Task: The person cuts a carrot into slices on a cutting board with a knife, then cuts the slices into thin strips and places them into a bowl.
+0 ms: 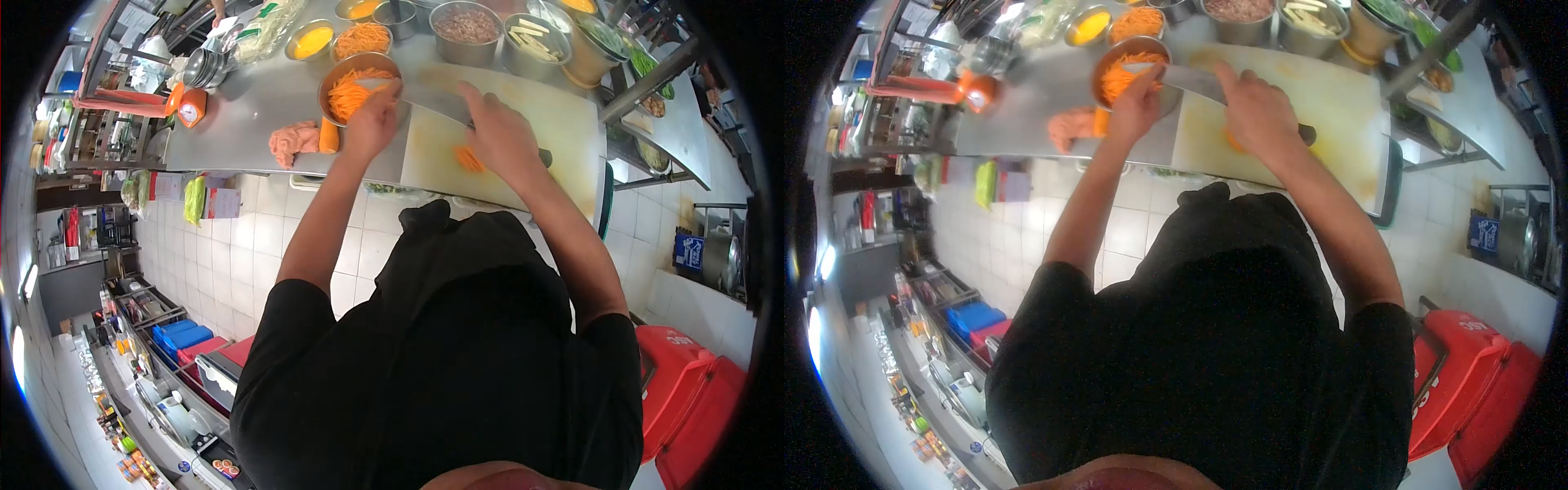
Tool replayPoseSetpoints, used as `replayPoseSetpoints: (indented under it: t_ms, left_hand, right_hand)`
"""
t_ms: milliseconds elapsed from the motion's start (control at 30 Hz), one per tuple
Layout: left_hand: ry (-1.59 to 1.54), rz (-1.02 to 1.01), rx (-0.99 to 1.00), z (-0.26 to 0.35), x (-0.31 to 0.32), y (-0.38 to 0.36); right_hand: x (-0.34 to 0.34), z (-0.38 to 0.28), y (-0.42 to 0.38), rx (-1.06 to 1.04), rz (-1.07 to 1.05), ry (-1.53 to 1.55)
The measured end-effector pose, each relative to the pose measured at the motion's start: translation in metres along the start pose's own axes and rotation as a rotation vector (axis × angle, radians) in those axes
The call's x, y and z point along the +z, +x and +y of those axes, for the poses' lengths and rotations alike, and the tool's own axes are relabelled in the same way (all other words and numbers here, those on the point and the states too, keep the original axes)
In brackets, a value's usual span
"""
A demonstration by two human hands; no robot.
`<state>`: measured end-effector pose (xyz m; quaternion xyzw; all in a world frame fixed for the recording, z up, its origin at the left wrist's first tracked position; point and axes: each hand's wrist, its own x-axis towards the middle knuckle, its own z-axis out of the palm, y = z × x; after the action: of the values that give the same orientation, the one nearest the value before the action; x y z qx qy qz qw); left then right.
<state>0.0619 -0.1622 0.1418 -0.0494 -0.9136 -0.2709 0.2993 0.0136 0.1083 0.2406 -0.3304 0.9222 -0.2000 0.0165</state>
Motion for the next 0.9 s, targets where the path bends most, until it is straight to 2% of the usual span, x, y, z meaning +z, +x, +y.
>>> replayPoseSetpoints:
  t_ms: [167,267,300,367,433,467,533,600,700,800,833,900]
  left_hand:
    - [0.169,-0.216,-0.331,-0.042,-0.022,0.0]
    - [0.128,-0.17,-0.293,-0.067,-0.025,-0.007]
    - [0.144,-0.134,-0.23,-0.065,-0.022,-0.01]
    - [0.178,-0.054,-0.099,-0.048,-0.023,-0.006]
    - [0.116,-0.086,0.087,-0.016,-0.014,-0.004]
    - [0.091,-0.098,0.177,-0.004,-0.007,-0.005]
    - [0.009,-0.282,0.167,0.007,0.018,-0.016]
    - [-0.142,-0.452,0.14,0.024,0.042,-0.023]
    - [-0.129,-0.705,0.135,0.027,0.075,-0.032]
    - [-0.135,-0.806,0.136,0.024,0.101,-0.037]
    - [-0.136,-0.811,0.155,0.024,0.105,-0.037]
    - [-0.138,-0.822,0.19,0.024,0.111,-0.038]
  right_hand:
    - [-0.015,0.015,-0.03,0.071,0.004,-0.001]
    - [-0.016,0.043,-0.071,0.194,-0.046,0.16]
    - [-0.018,0.052,-0.086,0.287,-0.096,0.32]
    - [-0.007,0.071,-0.125,0.364,-0.075,0.399]
    - [0.009,0.08,-0.163,0.448,-0.047,0.408]
    - [0.013,0.08,-0.176,0.528,-0.097,0.416]
    - [0.02,0.076,-0.196,0.684,-0.191,0.437]
    - [0.037,0.072,-0.211,0.655,-0.147,0.411]
    - [0.065,0.072,-0.224,0.606,-0.08,0.313]
    - [0.082,0.063,-0.224,0.608,-0.084,0.258]
    - [0.09,0.064,-0.227,0.621,-0.135,0.282]
    - [0.105,0.061,-0.237,0.633,-0.084,0.442]
